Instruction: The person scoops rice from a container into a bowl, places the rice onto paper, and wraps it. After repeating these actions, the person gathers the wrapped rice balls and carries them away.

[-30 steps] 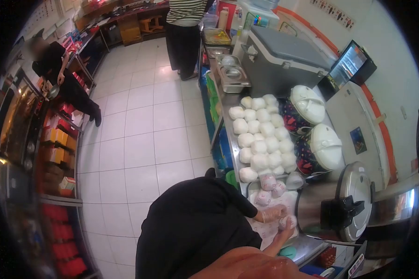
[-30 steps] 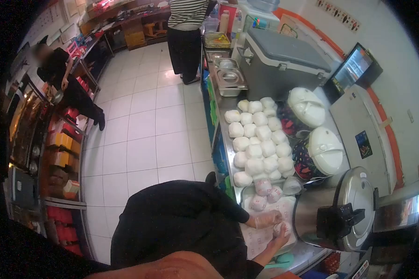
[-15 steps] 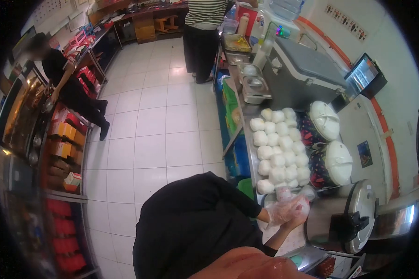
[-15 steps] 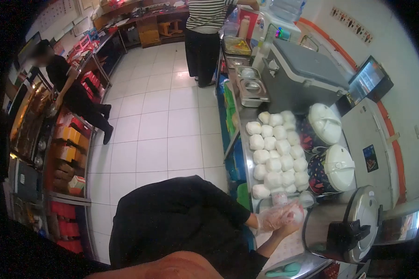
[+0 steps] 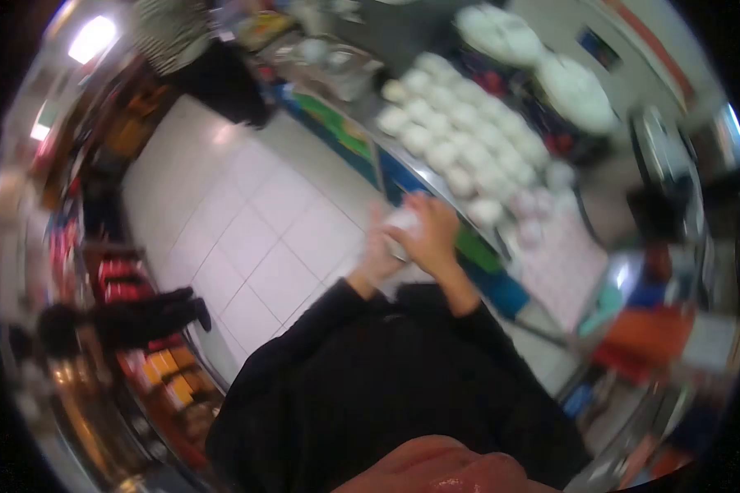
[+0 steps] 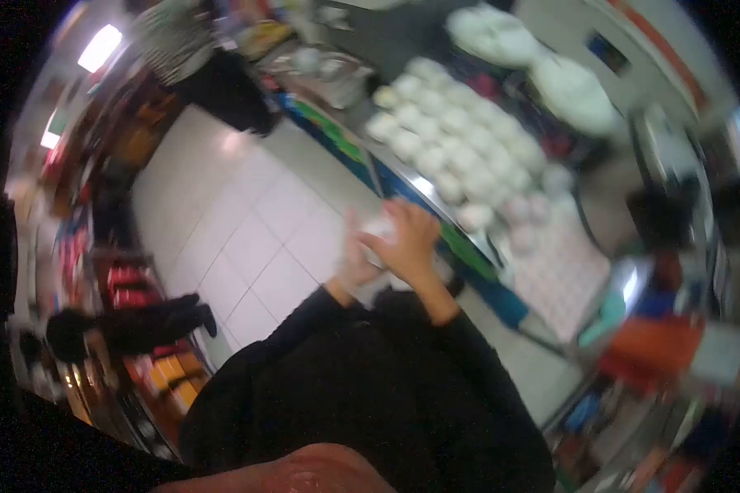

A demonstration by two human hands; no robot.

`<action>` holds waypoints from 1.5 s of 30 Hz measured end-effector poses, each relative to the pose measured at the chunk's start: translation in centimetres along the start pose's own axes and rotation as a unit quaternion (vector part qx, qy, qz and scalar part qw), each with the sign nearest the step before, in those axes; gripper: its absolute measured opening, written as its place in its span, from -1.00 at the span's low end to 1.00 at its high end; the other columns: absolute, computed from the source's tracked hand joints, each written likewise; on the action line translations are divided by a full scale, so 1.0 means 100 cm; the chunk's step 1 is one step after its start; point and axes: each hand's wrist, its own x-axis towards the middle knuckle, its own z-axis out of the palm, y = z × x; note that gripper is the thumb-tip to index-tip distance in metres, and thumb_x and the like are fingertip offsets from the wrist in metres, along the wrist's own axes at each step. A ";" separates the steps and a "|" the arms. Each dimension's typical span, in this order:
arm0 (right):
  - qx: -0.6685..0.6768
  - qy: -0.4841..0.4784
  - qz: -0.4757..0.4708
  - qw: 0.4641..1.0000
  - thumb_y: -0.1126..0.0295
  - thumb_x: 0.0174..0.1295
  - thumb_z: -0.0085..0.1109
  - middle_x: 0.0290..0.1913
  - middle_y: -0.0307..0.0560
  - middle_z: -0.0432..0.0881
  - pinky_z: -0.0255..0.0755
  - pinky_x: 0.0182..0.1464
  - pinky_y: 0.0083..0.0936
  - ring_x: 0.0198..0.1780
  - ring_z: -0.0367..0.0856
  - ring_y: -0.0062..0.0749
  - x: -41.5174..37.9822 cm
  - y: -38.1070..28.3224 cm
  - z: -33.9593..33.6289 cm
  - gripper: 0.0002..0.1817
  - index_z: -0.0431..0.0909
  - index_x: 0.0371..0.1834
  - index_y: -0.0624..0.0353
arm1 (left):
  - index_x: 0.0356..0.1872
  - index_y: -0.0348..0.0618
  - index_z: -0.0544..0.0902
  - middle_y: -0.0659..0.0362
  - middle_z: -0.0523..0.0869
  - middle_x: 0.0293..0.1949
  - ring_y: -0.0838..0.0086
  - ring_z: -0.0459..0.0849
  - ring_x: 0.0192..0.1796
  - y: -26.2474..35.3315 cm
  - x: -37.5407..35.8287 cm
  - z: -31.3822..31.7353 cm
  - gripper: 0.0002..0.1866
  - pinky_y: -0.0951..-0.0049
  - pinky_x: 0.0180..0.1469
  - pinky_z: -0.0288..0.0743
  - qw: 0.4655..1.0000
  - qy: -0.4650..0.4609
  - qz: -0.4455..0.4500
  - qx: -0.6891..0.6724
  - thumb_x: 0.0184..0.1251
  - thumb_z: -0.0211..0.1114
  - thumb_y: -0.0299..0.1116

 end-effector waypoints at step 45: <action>-0.121 -0.117 -0.011 0.986 0.29 -0.12 0.48 0.24 0.14 0.33 0.33 0.20 -0.13 0.24 0.33 0.10 -0.069 0.248 -0.092 -0.18 0.35 0.32 0.01 | 0.25 -0.17 0.37 -0.06 0.56 -0.06 0.03 0.58 0.01 -0.049 0.034 0.062 -0.29 0.00 0.06 0.55 0.984 -0.114 -0.134 0.025 0.12 0.41 -0.07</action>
